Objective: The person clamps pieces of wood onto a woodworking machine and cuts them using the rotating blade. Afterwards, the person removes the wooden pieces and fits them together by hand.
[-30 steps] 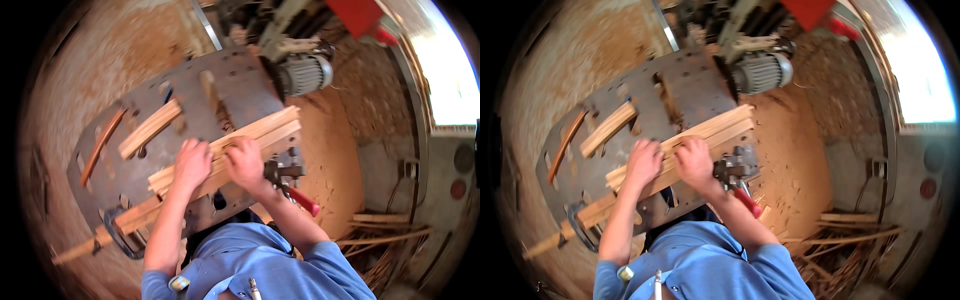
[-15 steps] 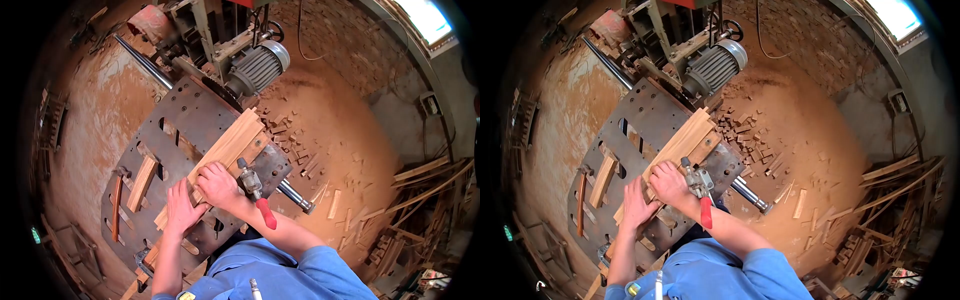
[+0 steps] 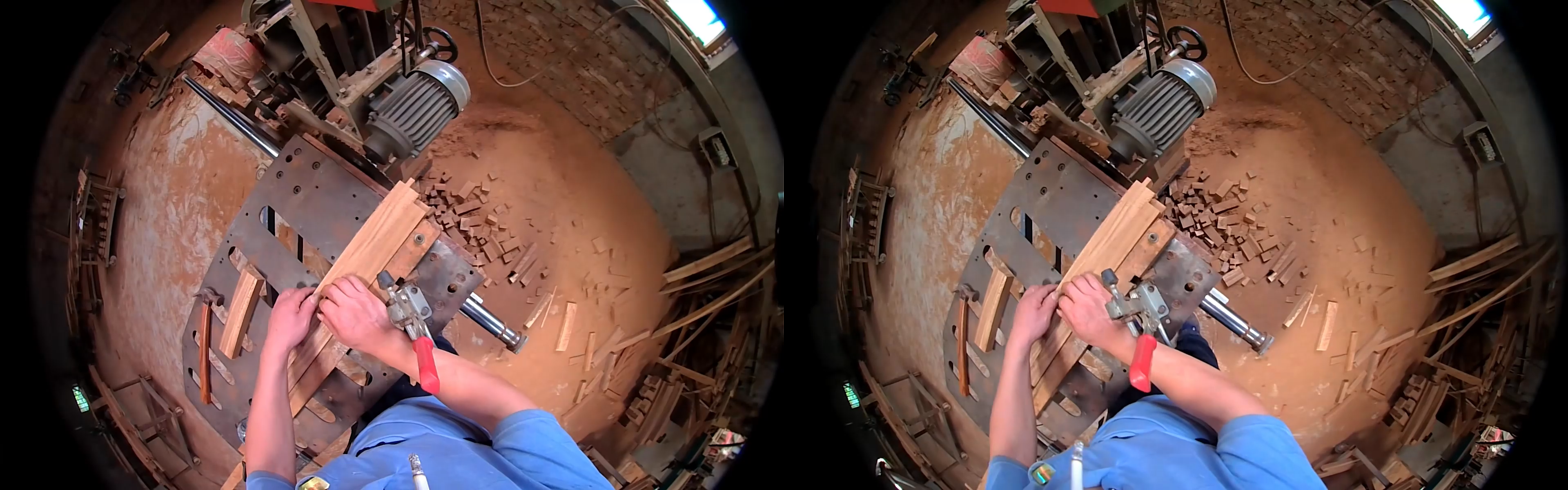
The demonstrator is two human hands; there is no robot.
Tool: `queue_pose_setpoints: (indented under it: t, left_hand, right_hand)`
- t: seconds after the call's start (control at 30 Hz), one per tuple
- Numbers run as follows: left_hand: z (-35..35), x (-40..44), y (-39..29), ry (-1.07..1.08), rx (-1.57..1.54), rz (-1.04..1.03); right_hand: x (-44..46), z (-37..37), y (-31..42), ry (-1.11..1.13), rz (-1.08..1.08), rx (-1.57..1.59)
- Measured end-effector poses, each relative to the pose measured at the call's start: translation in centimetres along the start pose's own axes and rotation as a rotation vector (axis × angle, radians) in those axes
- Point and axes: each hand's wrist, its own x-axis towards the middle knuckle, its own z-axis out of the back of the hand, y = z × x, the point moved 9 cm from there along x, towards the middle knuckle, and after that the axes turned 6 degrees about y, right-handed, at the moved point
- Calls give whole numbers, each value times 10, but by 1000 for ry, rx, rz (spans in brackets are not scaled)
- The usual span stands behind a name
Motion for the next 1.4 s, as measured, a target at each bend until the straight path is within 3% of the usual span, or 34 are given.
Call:
queue_pose_setpoints:
  t: [0.1,0.3,0.57,0.97,1.4]
  left_hand:
    - [2,12,-15,13,-54,8]
    - [16,28,-45,-111,137,-361]
    - [-10,38,-41,19,-6,-295]
    - [-15,44,-23,8,-32,-315]
    - [1,30,-58,-40,-38,-399]
  right_hand:
    - [1,4,1,-3,-12,-19]
    - [0,4,-4,12,-107,23]
    - [-5,3,-6,-11,-127,59]
    - [-2,0,-8,-7,-126,65]
    - [1,3,-7,-7,-142,53]
